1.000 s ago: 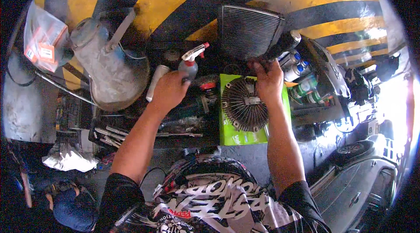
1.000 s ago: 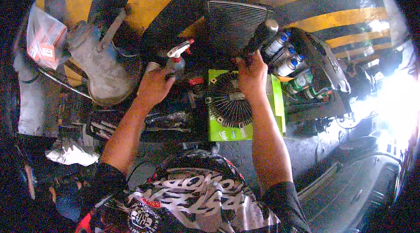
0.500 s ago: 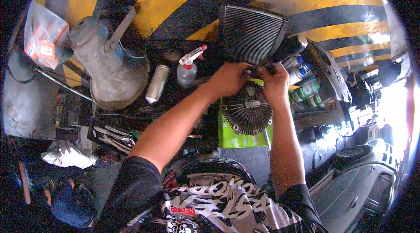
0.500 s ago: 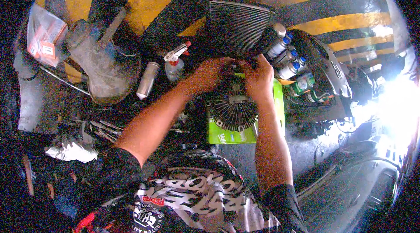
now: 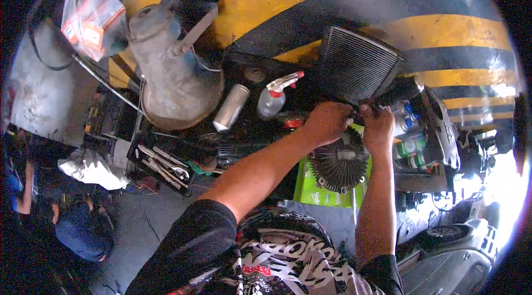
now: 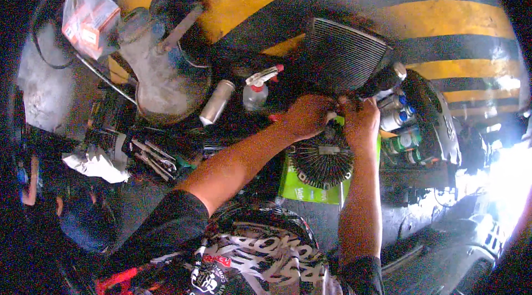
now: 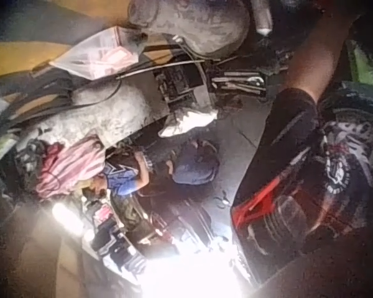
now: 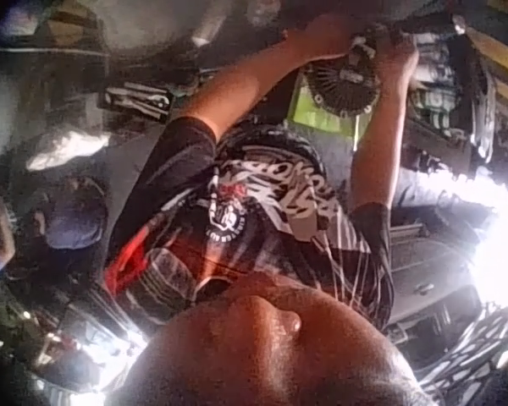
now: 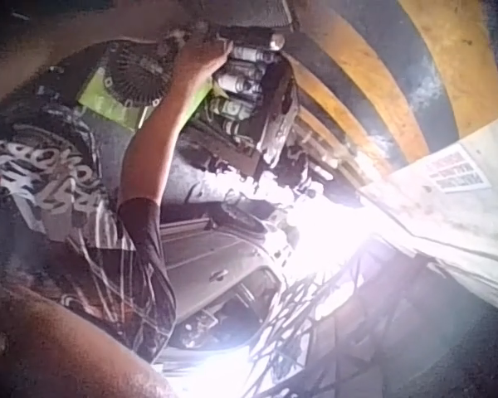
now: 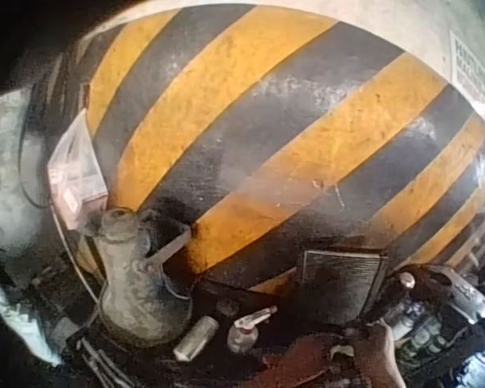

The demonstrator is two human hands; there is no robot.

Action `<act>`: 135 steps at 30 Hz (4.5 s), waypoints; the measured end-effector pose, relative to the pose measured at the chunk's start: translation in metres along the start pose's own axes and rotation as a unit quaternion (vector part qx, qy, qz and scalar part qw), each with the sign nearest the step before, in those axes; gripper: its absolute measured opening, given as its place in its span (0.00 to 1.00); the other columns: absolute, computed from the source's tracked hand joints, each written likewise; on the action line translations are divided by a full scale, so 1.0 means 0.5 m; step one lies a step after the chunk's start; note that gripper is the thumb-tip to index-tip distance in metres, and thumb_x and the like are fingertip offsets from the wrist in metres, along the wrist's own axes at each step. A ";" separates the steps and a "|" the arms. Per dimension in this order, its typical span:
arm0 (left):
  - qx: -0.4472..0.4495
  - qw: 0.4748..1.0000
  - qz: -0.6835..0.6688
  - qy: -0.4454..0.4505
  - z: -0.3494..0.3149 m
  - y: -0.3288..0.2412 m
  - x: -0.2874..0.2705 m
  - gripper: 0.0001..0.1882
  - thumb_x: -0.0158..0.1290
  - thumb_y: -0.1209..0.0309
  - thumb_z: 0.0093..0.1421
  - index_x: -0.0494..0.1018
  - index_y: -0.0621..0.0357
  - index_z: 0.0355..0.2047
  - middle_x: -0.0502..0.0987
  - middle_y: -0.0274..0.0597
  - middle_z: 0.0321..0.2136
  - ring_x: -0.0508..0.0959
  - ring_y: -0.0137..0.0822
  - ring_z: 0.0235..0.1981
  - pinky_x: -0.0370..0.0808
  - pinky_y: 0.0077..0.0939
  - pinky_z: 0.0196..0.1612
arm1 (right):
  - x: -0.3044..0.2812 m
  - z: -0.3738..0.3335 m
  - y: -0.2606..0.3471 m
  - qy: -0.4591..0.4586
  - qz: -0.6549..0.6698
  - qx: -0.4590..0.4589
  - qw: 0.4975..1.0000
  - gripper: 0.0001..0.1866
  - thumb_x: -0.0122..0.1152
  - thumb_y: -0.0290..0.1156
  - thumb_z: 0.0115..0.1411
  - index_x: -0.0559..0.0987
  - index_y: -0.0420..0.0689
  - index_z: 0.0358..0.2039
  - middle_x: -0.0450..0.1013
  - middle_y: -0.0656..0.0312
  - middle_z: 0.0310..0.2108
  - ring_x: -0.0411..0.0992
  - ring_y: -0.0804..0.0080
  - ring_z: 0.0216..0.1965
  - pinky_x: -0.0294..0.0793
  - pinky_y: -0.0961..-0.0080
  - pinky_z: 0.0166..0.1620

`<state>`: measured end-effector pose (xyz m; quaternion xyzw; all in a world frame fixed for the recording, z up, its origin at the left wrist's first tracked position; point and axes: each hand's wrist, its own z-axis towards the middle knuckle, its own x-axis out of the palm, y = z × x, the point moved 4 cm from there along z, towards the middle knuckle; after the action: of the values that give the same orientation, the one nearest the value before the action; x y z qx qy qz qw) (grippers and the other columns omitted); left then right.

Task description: The recorder is disassembling a fan clutch or similar engine component at a workbench.

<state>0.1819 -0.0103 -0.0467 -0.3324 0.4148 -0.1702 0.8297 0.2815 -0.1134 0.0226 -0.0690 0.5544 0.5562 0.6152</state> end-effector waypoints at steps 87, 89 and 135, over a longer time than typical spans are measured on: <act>0.008 0.973 -0.116 0.201 0.046 0.009 -0.051 0.20 0.56 0.70 0.61 0.74 0.53 0.55 0.80 0.53 0.45 0.80 0.52 0.48 0.75 0.42 0.52 | -0.014 0.030 0.011 0.136 0.059 -0.026 0.989 0.13 0.65 0.27 0.56 0.78 0.38 0.42 0.79 0.51 0.33 0.78 0.59 0.35 0.76 0.63 0.43; -0.091 0.957 -0.133 0.242 0.052 0.009 -0.050 0.21 0.57 0.66 0.61 0.74 0.54 0.54 0.81 0.52 0.46 0.80 0.53 0.48 0.75 0.43 0.53 | 0.009 0.026 -0.035 0.137 0.017 0.060 0.989 0.14 0.64 0.27 0.57 0.78 0.38 0.44 0.79 0.50 0.37 0.79 0.58 0.39 0.76 0.64 0.45; 0.135 0.948 -0.066 0.279 0.079 0.082 0.001 0.15 0.59 0.75 0.52 0.79 0.58 0.42 0.82 0.54 0.39 0.82 0.53 0.43 0.77 0.43 0.46 | -0.007 -0.024 0.027 -0.037 0.066 0.002 0.997 0.14 0.71 0.31 0.54 0.74 0.36 0.27 0.73 0.44 0.24 0.73 0.39 0.29 0.71 0.57 0.32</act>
<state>0.2143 0.0350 -0.0581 -0.1832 0.5800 -0.3650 0.7048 0.2647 -0.1188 0.0280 -0.0106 0.5360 0.5967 0.5971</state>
